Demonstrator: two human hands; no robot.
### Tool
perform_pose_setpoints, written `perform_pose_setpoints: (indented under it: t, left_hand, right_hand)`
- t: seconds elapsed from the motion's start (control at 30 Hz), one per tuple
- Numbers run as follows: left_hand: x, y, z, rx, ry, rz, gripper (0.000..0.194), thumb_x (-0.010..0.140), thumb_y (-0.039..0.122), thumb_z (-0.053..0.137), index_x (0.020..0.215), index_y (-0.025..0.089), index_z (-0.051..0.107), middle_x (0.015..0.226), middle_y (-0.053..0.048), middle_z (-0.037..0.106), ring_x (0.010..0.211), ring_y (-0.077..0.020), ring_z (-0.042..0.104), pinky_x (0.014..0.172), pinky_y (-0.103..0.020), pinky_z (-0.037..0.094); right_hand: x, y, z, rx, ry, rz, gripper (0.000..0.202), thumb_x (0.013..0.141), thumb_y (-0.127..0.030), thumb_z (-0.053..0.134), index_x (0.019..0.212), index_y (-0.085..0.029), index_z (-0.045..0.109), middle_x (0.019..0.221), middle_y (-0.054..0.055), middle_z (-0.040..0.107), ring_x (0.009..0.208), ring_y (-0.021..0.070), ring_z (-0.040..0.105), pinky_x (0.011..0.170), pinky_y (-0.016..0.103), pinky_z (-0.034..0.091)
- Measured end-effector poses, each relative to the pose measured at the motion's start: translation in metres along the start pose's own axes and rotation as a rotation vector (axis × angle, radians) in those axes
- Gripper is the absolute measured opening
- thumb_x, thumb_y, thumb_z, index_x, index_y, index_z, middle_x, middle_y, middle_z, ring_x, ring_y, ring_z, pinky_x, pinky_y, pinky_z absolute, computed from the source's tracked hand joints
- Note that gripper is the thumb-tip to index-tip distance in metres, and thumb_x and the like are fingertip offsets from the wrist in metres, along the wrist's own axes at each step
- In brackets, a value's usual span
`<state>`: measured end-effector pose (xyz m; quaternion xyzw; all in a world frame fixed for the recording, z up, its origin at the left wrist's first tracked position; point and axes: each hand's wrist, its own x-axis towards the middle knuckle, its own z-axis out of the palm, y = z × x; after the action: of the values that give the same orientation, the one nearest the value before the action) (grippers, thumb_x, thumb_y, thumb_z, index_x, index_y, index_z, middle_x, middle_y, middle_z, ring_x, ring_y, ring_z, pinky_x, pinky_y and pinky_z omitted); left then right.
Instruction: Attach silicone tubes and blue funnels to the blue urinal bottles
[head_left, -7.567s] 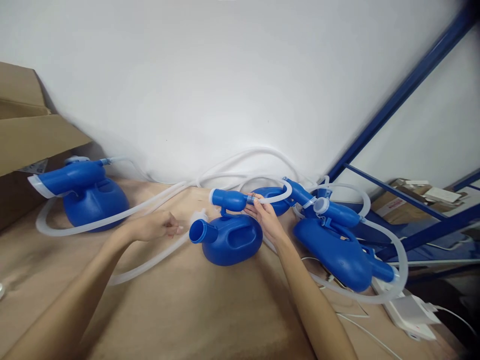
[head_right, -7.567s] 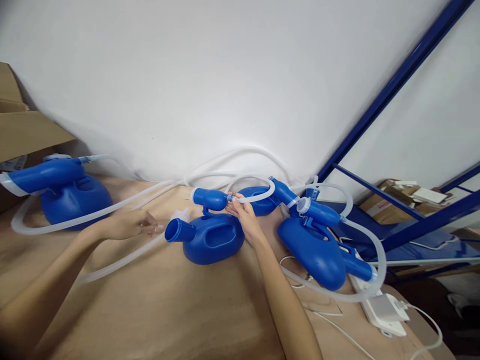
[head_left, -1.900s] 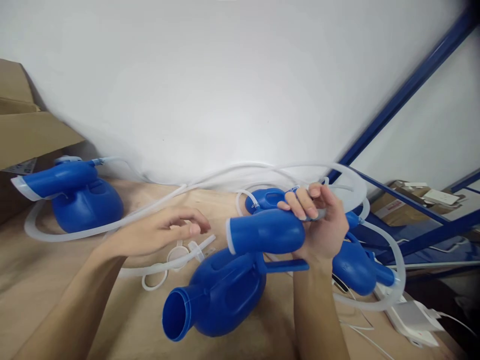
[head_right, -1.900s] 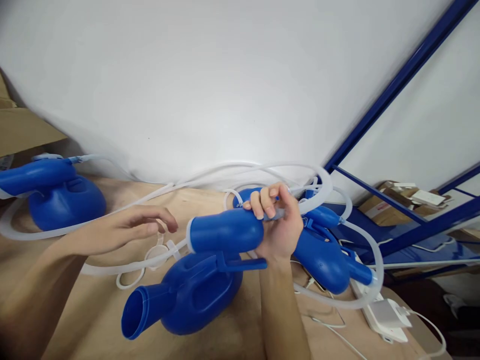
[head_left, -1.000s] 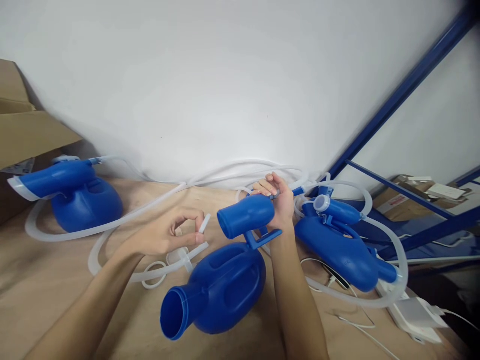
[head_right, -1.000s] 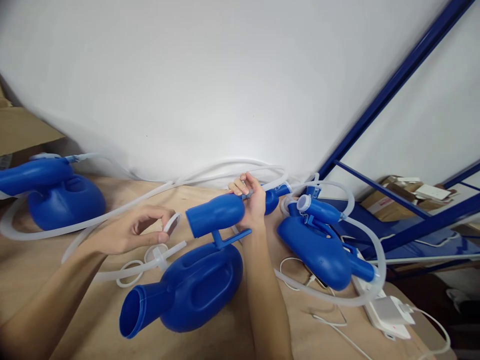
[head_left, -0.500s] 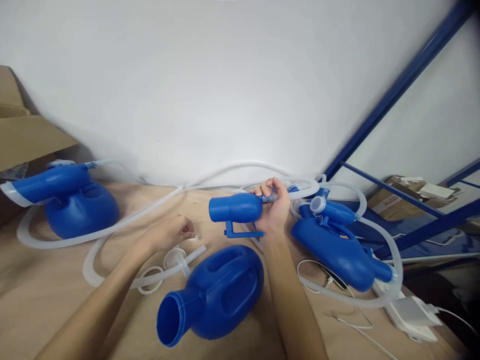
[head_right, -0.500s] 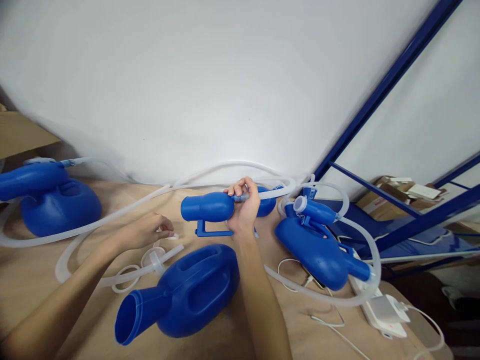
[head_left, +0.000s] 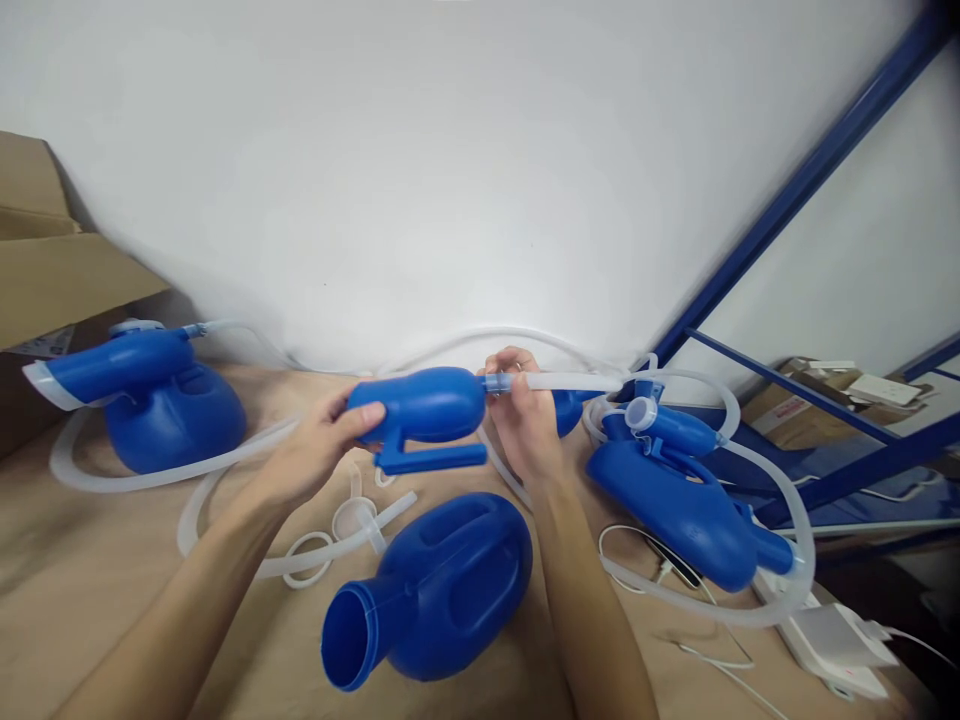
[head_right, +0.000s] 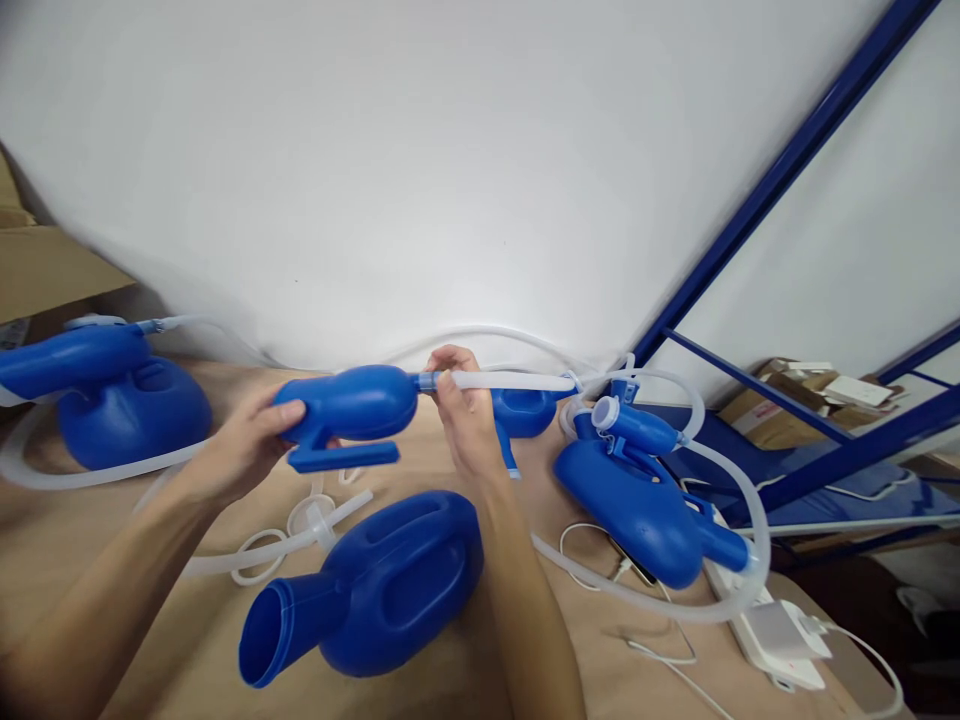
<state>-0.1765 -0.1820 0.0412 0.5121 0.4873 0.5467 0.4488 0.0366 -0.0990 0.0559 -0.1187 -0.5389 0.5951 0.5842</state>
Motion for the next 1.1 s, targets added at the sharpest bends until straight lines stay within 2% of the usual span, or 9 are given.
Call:
perform_pose_setpoints:
  t: [0.1, 0.27, 0.43, 0.57, 0.77, 0.83, 0.93, 1.0, 1.1]
  left_hand:
    - [0.001, 0.002, -0.007, -0.145, 0.111, -0.058, 0.043, 0.074, 0.057, 0.074, 0.083, 0.018, 0.060, 0.071, -0.001, 0.065, 0.066, -0.0185, 0.064, 0.062, -0.031, 0.058]
    - [0.000, 0.012, -0.009, -0.181, 0.025, -0.067, 0.042, 0.074, 0.057, 0.072, 0.068, 0.018, 0.056, 0.052, 0.001, 0.061, 0.045, -0.0143, 0.056, 0.048, -0.028, 0.051]
    - [0.000, 0.013, -0.012, -0.146, 0.029, -0.083, 0.043, 0.078, 0.058, 0.065, 0.063, 0.019, 0.058, 0.047, -0.002, 0.061, 0.044, -0.0150, 0.056, 0.048, -0.028, 0.050]
    - [0.000, 0.011, -0.017, -0.143, 0.103, -0.030, 0.040, 0.076, 0.053, 0.074, 0.069, 0.017, 0.059, 0.057, 0.002, 0.060, 0.052, -0.0129, 0.056, 0.050, -0.026, 0.050]
    - [-0.005, 0.018, -0.016, 0.097, 0.030, 0.151, 0.026, 0.081, 0.038, 0.078, 0.093, 0.016, 0.070, 0.073, 0.001, 0.068, 0.066, -0.0148, 0.064, 0.064, -0.026, 0.056]
    - [-0.009, 0.023, -0.015, 0.182, 0.052, 0.180, 0.031, 0.079, 0.035, 0.079, 0.102, 0.016, 0.071, 0.076, 0.000, 0.069, 0.067, -0.0158, 0.065, 0.064, -0.025, 0.056]
    - [-0.014, 0.029, -0.018, 0.347, 0.162, 0.259, 0.039, 0.073, 0.035, 0.083, 0.107, 0.017, 0.072, 0.085, -0.001, 0.072, 0.075, -0.0177, 0.065, 0.065, -0.023, 0.054]
    - [-0.017, 0.032, -0.025, 0.441, 0.237, 0.304, 0.042, 0.071, 0.038, 0.084, 0.106, 0.018, 0.072, 0.087, -0.001, 0.072, 0.077, -0.0185, 0.064, 0.064, -0.023, 0.053]
    - [-0.020, 0.034, -0.035, 0.527, 0.203, 0.285, 0.045, 0.074, 0.045, 0.081, 0.109, 0.019, 0.070, 0.088, -0.002, 0.072, 0.075, -0.0193, 0.064, 0.065, -0.025, 0.054]
  right_hand:
    - [0.000, -0.005, -0.013, -0.240, -0.150, 0.058, 0.028, 0.085, -0.043, 0.078, 0.106, -0.025, 0.076, 0.099, 0.001, 0.072, 0.088, 0.0149, 0.067, 0.088, 0.028, 0.055]
    - [-0.001, -0.010, -0.022, -0.446, -0.206, 0.019, 0.012, 0.089, -0.028, 0.073, 0.099, -0.026, 0.079, 0.111, 0.002, 0.076, 0.106, 0.0186, 0.069, 0.102, 0.033, 0.051]
    - [-0.003, -0.002, -0.021, -0.593, -0.133, -0.132, 0.012, 0.089, -0.023, 0.073, 0.081, -0.029, 0.079, 0.089, -0.001, 0.077, 0.102, 0.0202, 0.070, 0.102, 0.034, 0.050]
    - [-0.002, 0.009, -0.019, -0.670, -0.041, -0.188, 0.018, 0.093, -0.026, 0.069, 0.079, -0.030, 0.081, 0.083, 0.000, 0.078, 0.090, 0.0212, 0.073, 0.093, 0.034, 0.052]
    - [0.003, 0.014, -0.013, -0.468, 0.066, -0.096, 0.018, 0.088, -0.037, 0.074, 0.078, -0.024, 0.081, 0.077, 0.002, 0.078, 0.073, 0.0200, 0.073, 0.078, 0.033, 0.059]
    - [0.005, 0.015, -0.013, -0.407, 0.069, -0.056, 0.020, 0.086, -0.040, 0.077, 0.077, -0.022, 0.081, 0.073, 0.002, 0.077, 0.070, 0.0189, 0.072, 0.076, 0.033, 0.060]
    - [0.008, 0.015, -0.019, -0.302, 0.129, -0.022, 0.026, 0.081, -0.046, 0.081, 0.079, -0.020, 0.080, 0.075, 0.002, 0.077, 0.067, 0.0165, 0.072, 0.076, 0.031, 0.061]
    - [0.010, 0.013, -0.026, -0.236, 0.144, 0.030, 0.031, 0.078, -0.049, 0.083, 0.080, -0.019, 0.078, 0.082, 0.004, 0.078, 0.070, 0.0159, 0.073, 0.079, 0.031, 0.062]
    - [0.007, 0.007, -0.028, -0.138, 0.029, 0.161, 0.032, 0.078, -0.049, 0.085, 0.083, -0.018, 0.075, 0.100, 0.008, 0.078, 0.091, 0.0196, 0.076, 0.093, 0.035, 0.059]
